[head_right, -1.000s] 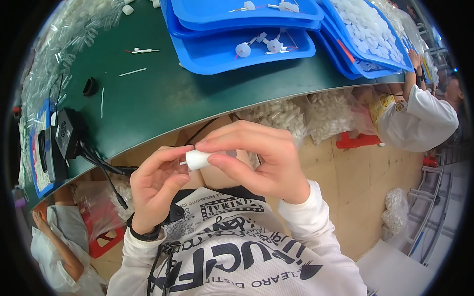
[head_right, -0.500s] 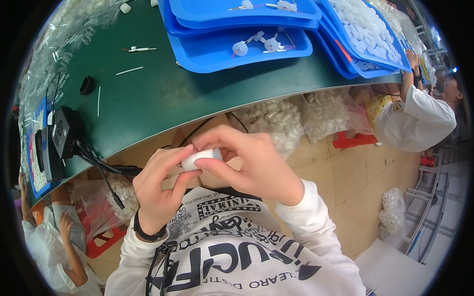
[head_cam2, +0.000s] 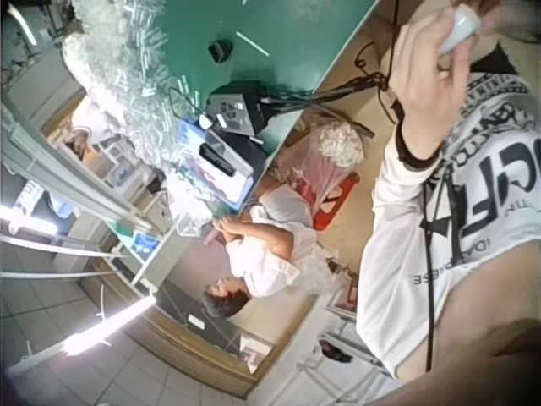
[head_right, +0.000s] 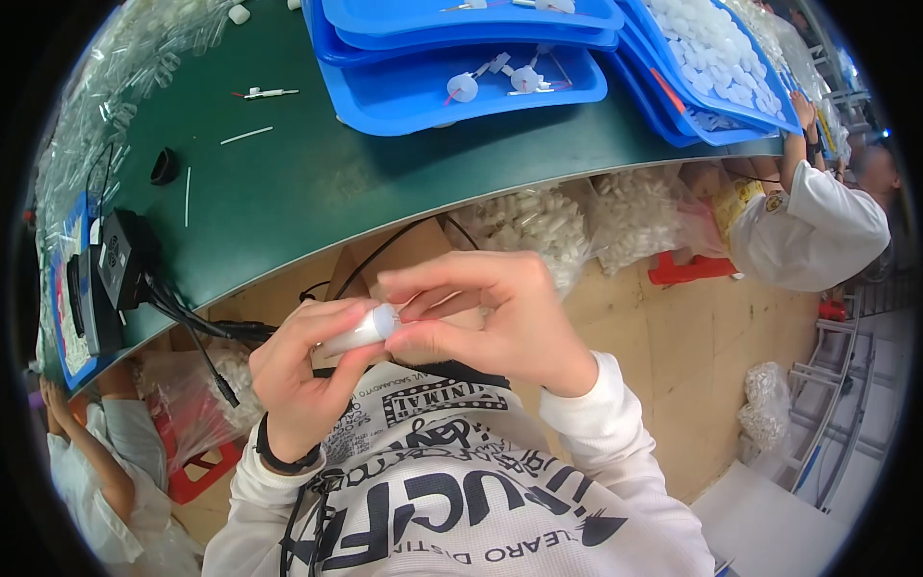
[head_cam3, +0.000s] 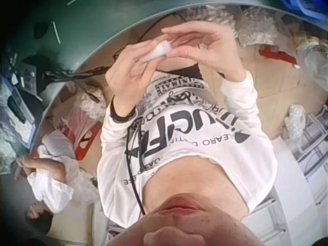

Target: The person repeatedly picks up small white cylindrical components and clear plastic tubes from a green workbench. They insert the white components into the tubes by hand, then place the assembled units into blue trays. The process is repetitive and performed one at a time.

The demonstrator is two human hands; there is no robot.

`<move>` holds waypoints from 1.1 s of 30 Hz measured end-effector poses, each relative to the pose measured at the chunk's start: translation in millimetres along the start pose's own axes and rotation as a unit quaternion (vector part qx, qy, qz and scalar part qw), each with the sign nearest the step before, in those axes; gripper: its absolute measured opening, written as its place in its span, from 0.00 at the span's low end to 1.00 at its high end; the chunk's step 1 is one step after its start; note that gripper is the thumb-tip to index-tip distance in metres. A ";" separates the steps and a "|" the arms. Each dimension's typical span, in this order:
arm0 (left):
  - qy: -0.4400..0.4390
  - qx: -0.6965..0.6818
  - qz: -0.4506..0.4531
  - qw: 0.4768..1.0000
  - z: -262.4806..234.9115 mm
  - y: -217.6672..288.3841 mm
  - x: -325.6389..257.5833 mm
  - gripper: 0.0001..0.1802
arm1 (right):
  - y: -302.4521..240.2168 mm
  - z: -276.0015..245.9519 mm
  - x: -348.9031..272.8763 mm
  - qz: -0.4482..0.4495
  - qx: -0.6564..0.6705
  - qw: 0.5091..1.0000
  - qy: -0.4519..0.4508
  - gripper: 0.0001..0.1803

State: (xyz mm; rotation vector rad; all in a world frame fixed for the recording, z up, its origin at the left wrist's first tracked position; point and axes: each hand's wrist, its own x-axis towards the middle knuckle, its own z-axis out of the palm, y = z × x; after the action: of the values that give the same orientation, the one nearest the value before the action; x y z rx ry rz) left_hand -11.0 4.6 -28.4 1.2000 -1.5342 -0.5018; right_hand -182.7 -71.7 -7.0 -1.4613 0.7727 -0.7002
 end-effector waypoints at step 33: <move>0.188 -0.357 -0.441 0.802 27.1 -17.4 -20.4 0.11 | 48.4 88.2 1.4 0.082 -0.064 0.983 0.153 0.14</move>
State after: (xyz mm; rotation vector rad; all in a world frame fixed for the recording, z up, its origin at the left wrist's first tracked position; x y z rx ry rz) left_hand -29.8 8.2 -61.4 1.2243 -0.2708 -1.2331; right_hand -113.0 -20.8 -58.7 -1.4012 1.1802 -0.7695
